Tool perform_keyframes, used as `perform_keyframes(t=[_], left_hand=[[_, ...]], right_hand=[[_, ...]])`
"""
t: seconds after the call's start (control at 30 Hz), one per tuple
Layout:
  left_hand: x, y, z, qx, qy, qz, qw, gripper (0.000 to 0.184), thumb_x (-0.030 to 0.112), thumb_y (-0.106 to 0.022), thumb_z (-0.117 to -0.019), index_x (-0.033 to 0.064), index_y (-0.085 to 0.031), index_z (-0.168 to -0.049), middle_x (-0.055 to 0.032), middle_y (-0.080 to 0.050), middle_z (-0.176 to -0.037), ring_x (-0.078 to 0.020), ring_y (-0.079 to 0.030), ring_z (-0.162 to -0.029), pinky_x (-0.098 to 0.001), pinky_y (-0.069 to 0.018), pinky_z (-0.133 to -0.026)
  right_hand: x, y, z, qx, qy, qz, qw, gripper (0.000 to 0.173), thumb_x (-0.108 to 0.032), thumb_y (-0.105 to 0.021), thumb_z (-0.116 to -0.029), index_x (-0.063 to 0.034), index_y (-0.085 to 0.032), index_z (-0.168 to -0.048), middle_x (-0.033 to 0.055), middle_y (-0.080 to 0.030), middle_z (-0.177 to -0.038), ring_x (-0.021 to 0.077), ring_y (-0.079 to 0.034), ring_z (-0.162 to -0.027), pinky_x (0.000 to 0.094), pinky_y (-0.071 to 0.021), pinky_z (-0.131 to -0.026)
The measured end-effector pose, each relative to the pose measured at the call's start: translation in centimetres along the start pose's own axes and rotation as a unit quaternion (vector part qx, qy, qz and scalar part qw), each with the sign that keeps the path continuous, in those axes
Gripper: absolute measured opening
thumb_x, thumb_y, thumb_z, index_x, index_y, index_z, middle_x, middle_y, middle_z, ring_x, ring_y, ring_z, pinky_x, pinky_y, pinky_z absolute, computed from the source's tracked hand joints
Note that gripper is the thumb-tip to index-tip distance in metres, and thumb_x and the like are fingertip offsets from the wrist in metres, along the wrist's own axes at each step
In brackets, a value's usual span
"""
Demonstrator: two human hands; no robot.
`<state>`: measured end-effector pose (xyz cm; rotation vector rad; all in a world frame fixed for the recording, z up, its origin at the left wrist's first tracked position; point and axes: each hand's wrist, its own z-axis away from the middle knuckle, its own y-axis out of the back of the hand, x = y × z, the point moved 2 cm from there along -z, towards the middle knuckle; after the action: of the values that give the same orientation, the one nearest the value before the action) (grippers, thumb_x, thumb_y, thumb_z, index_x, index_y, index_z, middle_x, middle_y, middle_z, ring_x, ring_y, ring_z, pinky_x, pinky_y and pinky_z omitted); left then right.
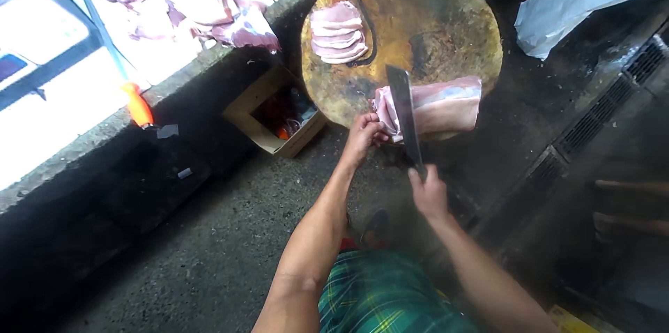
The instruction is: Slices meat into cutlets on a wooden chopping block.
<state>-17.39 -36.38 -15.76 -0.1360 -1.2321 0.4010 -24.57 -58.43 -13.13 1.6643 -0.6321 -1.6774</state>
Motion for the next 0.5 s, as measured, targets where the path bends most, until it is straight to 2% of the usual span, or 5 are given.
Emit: perform_keyframes(t=[0.1,0.2,0.33,0.43,0.5], left_hand=[[0.1,-0.4,0.3,-0.020,-0.023,-0.041,0.999,0.029,0.012,-0.064,-0.1010,-0.0021,-0.056,-0.124,-0.0118,-0.071,-0.094,-0.0187,-0.070,-0.079,-0.0343,-0.0598,-0.071],[1.5,-1.3,0.6,-0.014,-0.039,-0.144,0.989,0.019,0.014,-0.066,-0.1008,-0.0007,-0.061,-0.113,-0.0090,-0.071,-0.091,-0.0168,-0.070,-0.078,-0.0351,-0.0603,-0.073],[1.7,-1.4,0.4,-0.013,-0.080,-0.244,0.966,0.019,0.016,-0.064,-0.1025,-0.0002,-0.064,-0.112,-0.0103,-0.072,-0.096,-0.0176,-0.072,-0.085,-0.0406,-0.0622,-0.082],[1.7,-1.5,0.1,-0.006,-0.102,-0.283,0.954,0.019,0.018,-0.064,-0.1029,0.0008,-0.065,-0.111,-0.0096,-0.072,-0.096,-0.0177,-0.072,-0.086,-0.0420,-0.0618,-0.084],[1.5,-1.4,0.0,0.002,-0.111,-0.299,0.948,0.018,0.018,-0.063,-0.1033,0.0021,-0.066,-0.111,-0.0089,-0.073,-0.095,-0.0173,-0.072,-0.085,-0.0422,-0.0617,-0.083]], right_hand=[[-1.0,-1.3,-2.2,-0.008,-0.018,0.027,0.999,0.055,-0.054,-0.052,-0.1040,-0.0039,-0.061,-0.124,0.0118,-0.067,-0.073,0.0290,-0.068,-0.064,0.0505,-0.0577,-0.064],[-0.1,-2.2,-2.2,-0.021,-0.036,0.067,0.997,0.053,-0.053,-0.051,-0.1048,-0.0041,-0.060,-0.123,0.0124,-0.069,-0.075,0.0302,-0.071,-0.070,0.0507,-0.0588,-0.069],[1.8,-3.0,-1.0,-0.039,-0.059,0.089,0.994,0.052,-0.049,-0.051,-0.1055,-0.0017,-0.061,-0.124,0.0136,-0.071,-0.077,0.0306,-0.072,-0.072,0.0491,-0.0594,-0.071],[3.0,-2.9,-0.4,-0.056,-0.072,0.098,0.991,0.054,-0.049,-0.052,-0.1054,-0.0010,-0.060,-0.128,0.0150,-0.072,-0.082,0.0314,-0.074,-0.076,0.0495,-0.0601,-0.073],[3.6,-2.6,0.4,-0.067,-0.079,0.108,0.989,0.053,-0.049,-0.051,-0.1053,-0.0018,-0.061,-0.125,0.0145,-0.072,-0.082,0.0314,-0.074,-0.077,0.0496,-0.0602,-0.073]])
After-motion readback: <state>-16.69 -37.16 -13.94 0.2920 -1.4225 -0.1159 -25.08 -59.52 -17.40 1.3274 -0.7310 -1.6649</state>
